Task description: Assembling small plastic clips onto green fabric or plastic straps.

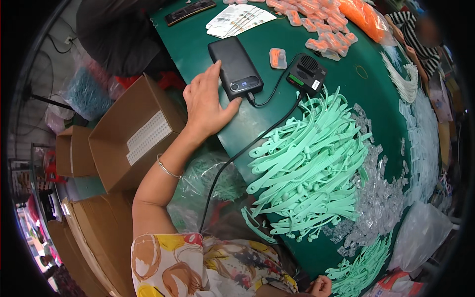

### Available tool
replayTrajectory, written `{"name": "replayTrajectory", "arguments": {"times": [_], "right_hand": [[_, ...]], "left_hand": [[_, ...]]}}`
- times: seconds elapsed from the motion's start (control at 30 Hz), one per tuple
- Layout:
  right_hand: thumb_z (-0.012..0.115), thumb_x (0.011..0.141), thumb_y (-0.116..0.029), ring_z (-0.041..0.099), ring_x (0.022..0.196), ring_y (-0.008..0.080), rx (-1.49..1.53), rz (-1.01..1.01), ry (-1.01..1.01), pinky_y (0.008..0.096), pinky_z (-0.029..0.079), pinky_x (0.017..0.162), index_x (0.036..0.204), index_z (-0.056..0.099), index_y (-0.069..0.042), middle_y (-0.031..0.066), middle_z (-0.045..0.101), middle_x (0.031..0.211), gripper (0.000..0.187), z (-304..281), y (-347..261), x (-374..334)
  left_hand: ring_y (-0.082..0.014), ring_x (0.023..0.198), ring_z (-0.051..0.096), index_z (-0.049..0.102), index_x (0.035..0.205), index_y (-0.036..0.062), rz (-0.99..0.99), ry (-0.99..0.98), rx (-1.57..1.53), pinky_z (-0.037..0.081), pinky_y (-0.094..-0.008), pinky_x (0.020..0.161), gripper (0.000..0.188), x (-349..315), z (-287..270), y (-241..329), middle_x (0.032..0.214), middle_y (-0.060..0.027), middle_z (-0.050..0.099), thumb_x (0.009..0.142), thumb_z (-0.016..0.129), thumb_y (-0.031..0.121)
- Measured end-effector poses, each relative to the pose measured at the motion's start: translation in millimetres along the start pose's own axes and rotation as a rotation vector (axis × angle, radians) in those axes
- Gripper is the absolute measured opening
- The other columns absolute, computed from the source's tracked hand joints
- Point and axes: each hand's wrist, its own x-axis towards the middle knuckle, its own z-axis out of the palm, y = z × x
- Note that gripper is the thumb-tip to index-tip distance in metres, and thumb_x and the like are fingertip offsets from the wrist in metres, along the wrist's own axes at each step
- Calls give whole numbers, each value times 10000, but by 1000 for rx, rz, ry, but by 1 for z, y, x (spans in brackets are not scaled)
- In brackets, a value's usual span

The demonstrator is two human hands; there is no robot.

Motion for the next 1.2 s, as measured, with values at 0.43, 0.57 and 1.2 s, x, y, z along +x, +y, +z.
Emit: {"name": "replayTrajectory", "arguments": {"times": [0.43, 0.57, 1.2], "right_hand": [[551, 858, -89, 458, 513, 87, -34, 15, -14, 222, 377, 458, 967, 582, 3, 47, 565, 668, 145, -2, -4, 0], [552, 856, -72, 446, 485, 84, -52, 21, 13, 218, 367, 441, 944, 582, 20, 44, 560, 658, 131, 1, -10, 1], [509, 890, -258, 461, 562, 102, -389, 192, -141, 240, 398, 527, 970, 572, -29, 18, 540, 693, 250, -27, -1, 6]], "left_hand": [[-312, 1135, 391, 353, 1301, 72, 22, 28, 3, 239, -431, 940, 729, 0, 1, -1, 1262, -154, 436, 660, 641, 261], [-315, 1135, 391, 362, 1295, 68, 29, 34, 15, 237, -428, 940, 719, 0, 3, -1, 1266, -163, 435, 661, 641, 260], [-307, 1110, 413, 350, 1291, 11, -13, 25, -58, 254, -409, 921, 802, 3, 5, -6, 1206, -139, 470, 592, 701, 190]]}}
